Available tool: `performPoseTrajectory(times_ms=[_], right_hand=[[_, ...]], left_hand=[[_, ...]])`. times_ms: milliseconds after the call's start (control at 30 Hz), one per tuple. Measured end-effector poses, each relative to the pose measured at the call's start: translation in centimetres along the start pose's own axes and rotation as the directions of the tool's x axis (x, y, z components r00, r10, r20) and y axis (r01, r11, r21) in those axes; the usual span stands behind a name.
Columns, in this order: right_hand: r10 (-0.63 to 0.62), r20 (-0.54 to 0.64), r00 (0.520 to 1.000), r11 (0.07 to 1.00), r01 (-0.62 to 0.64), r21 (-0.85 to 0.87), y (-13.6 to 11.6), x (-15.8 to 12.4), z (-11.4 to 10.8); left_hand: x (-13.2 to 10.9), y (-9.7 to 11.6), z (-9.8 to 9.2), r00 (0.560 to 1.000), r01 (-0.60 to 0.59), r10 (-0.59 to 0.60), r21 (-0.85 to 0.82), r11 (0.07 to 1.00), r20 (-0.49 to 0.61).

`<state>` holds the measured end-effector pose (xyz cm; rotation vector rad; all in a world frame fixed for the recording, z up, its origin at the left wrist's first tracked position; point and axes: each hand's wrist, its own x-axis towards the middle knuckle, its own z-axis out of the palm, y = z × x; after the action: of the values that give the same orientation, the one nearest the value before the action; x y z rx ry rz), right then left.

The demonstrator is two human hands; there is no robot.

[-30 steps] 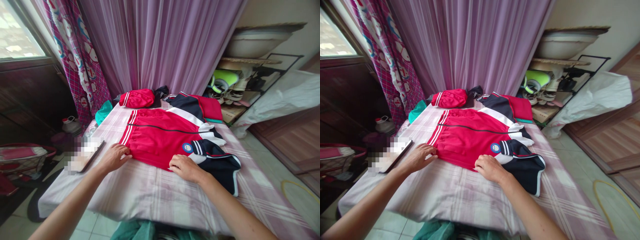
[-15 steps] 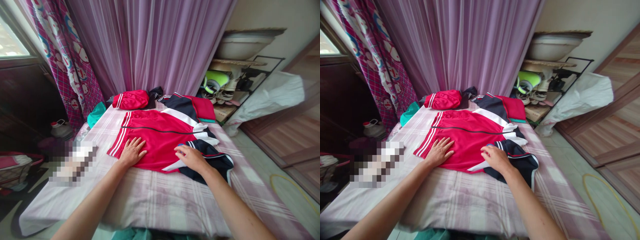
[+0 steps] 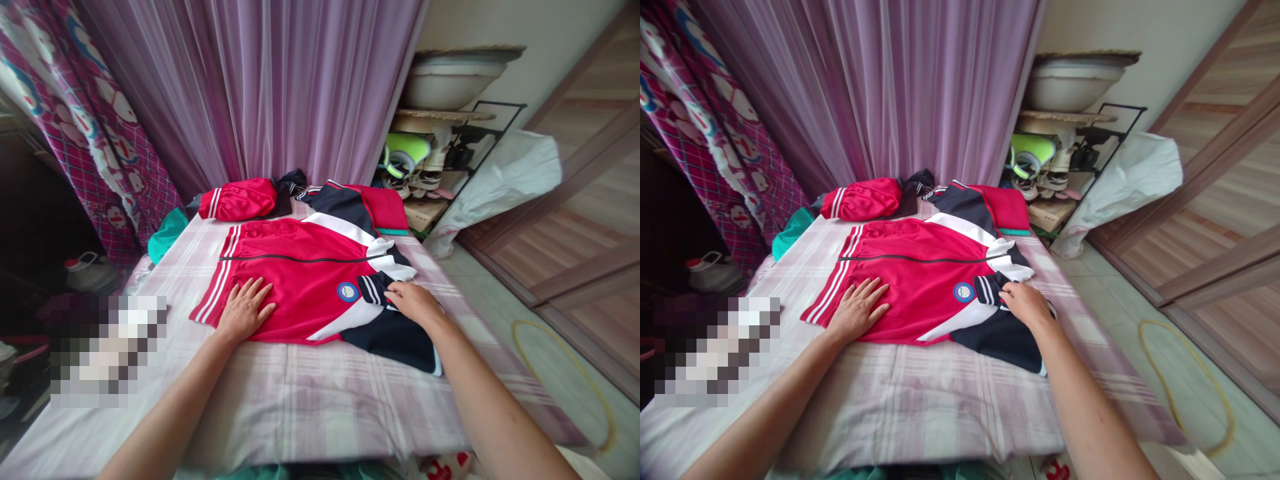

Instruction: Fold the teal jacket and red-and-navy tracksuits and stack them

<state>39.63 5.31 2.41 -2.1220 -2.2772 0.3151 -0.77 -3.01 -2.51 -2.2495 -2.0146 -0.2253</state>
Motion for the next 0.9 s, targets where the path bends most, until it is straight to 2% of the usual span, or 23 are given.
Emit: performPoseTrajectory(times_ms=[100, 267, 367, 433, 533, 667, 800, 900], right_hand=[[-0.022, -0.063, 0.998, 0.998, 0.025, 0.051, 0.4, 0.2, -1.0], [0.089, -0.187, 0.978, 0.956, -0.031, 0.293, 0.3, 1.3, -4.4], [0.054, -0.191, 0.98, 0.895, 0.037, 0.444, -1.1, 2.2, -6.8], [0.008, -0.188, 0.982, 0.824, 0.1, 0.558, -2.5, 2.9, -8.3], [-0.037, -0.247, 0.968, 0.666, 0.208, 0.716, -4.8, 4.1, -10.4], [-0.066, -0.345, 0.936, 0.456, 0.335, 0.825, -6.8, 6.0, -11.5], [0.004, -0.346, 0.938, 0.324, 0.326, 0.888, -6.7, 7.3, -10.9], [0.005, -0.253, 0.967, 0.309, 0.239, 0.92, -5.1, 6.5, -10.8]], left_hand=[[0.1, 0.1, -0.2, 0.999, 0.0, -0.001, 0.012, 1.0, 0.032], [0.3, 0.4, -0.7, 0.994, -0.011, 0.01, 0.007, 1.0, 0.104], [0.3, 0.4, -0.8, 0.996, -0.011, 0.011, 0.0, 1.0, 0.087], [0.2, 0.5, -0.7, 0.998, -0.012, 0.012, -0.001, 1.0, 0.063], [0.1, 0.4, -0.4, 0.999, -0.01, 0.01, -0.003, 1.0, 0.035], [0.1, 0.2, 0.0, 1.0, -0.008, 0.008, -0.024, 1.0, -0.003], [0.0, 0.2, 0.1, 1.0, -0.012, 0.012, -0.025, 1.0, -0.011], [0.0, 0.2, 0.0, 1.0, -0.014, 0.014, -0.026, 1.0, -0.011]])
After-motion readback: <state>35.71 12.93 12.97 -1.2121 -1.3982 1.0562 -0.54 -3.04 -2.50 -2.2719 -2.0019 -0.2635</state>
